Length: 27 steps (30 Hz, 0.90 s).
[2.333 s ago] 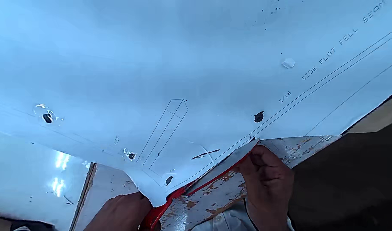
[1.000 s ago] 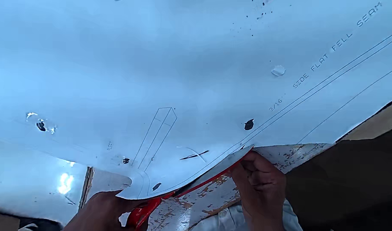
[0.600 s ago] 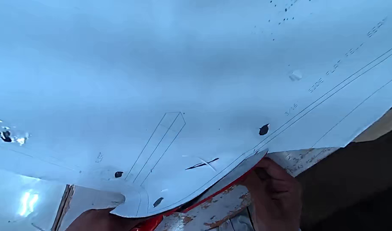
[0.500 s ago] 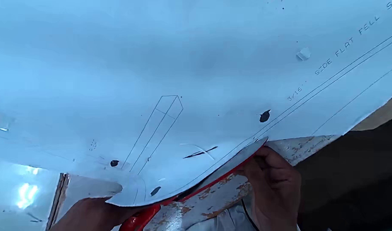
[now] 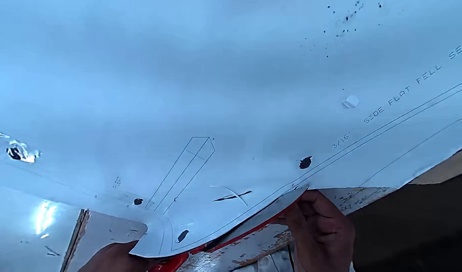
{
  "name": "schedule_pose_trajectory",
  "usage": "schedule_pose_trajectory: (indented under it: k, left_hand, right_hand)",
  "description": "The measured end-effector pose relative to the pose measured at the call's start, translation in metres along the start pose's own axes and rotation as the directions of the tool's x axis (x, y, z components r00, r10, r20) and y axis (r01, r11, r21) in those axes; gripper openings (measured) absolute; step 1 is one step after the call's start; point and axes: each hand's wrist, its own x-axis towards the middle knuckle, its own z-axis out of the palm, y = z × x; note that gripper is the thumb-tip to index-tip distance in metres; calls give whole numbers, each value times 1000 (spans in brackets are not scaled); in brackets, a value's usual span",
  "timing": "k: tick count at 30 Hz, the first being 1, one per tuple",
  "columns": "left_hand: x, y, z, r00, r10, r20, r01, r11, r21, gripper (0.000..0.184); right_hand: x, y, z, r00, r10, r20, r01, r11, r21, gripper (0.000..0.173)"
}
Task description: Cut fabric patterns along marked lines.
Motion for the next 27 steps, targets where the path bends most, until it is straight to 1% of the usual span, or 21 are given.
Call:
schedule_pose_trajectory:
  k: [4,9,13,22,27]
  left_hand:
    - [1,3,-1,999,-9,34,9,1000,3,16]
    - [5,10,-4,997,9,77,-11,999,30,18]
    - [7,9,-6,997,21,78,-23,1000,21,17]
    - [10,8,-7,997,4,77,-4,1000,-8,16]
    - [11,6,-7,997,13,78,-11,999,-35,15]
  right_hand:
    - [-1,1,0,1000,-19,-9,18,1000,-23,7]
    - [-2,5,0,998,-67,-6,67,998,4,7]
    - [-2,6,0,997,-80,-11,80,997,-3,8]
    - [-3,7,0,997,-81,-19,80,997,-9,9]
    - [-3,5,-1,998,-62,-16,62,998,0,10]
